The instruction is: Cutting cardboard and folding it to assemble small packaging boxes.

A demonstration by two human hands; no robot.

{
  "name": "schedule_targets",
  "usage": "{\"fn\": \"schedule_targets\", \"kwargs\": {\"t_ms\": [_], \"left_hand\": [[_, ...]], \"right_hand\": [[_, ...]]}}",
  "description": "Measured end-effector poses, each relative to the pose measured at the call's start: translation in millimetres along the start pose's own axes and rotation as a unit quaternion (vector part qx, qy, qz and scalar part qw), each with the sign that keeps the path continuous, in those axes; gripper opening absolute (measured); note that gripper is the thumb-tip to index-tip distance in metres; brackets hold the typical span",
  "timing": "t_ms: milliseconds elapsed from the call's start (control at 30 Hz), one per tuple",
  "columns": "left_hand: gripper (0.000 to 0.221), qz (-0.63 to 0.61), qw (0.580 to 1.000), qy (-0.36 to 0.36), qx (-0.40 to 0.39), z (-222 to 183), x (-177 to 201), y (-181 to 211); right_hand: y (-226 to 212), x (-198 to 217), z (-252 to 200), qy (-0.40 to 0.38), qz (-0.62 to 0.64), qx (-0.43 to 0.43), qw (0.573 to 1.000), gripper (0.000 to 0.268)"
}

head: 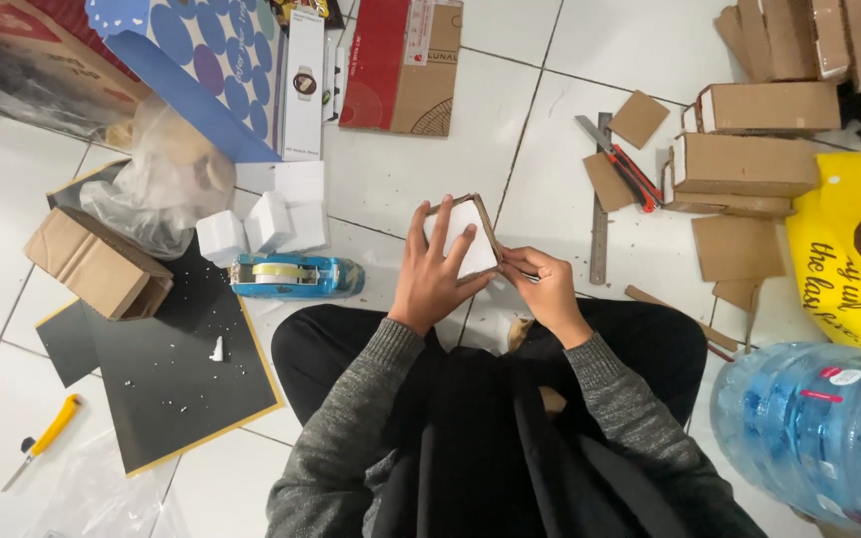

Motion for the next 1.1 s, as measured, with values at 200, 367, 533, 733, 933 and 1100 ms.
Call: {"fn": "schedule_targets", "kwargs": {"t_ms": [200,367,533,733,933,1100], "left_hand": [[0.063,0.054,0.998,0.012,-0.01,5.1,-0.3,3.6],[0.064,-0.02,0.998,-0.042,0.044,1.0,-4.9,0.8],[0.079,-0.231,0.96,-0.023,0.155,-2.1,0.7,4.1],[0.103,-0.409,0.87,0.028,0.273,-11.2,1.2,5.8],[0.052,-0.16,0.976,0.052,0.136,-9.8,-3.2,3.6],[0.04,-0.089,0.994,0.065,-0.02,-4.4,-9.1,2.0]], "right_hand": [[-16.5,0.6,-1.1,-0.008,0.016,0.006,1.0,0.024],[-12.3,-2.7,-4.7,0.02,0.03,0.0,0.999,0.022],[-0.6,-7.3,-8.7,0.049,0.052,-0.004,0.997,0.021],[1.2,-11.1,-14.6,0.068,0.032,-0.004,0.997,0.025],[-5.9,-11.2,-9.9,0.067,0.017,-0.012,0.998,0.027],[-10.1,-12.3,-6.2,0.076,0.005,-0.006,0.997,0.028]]}}
Point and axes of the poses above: each hand's wrist, its own z-axis towards the middle knuckle, its own x-axis out of the back of the hand, y = z × x, the point moved 3 cm from there along z, towards the middle knuckle, and after that the axes turned 4 degrees about y, right-handed, at the moved point
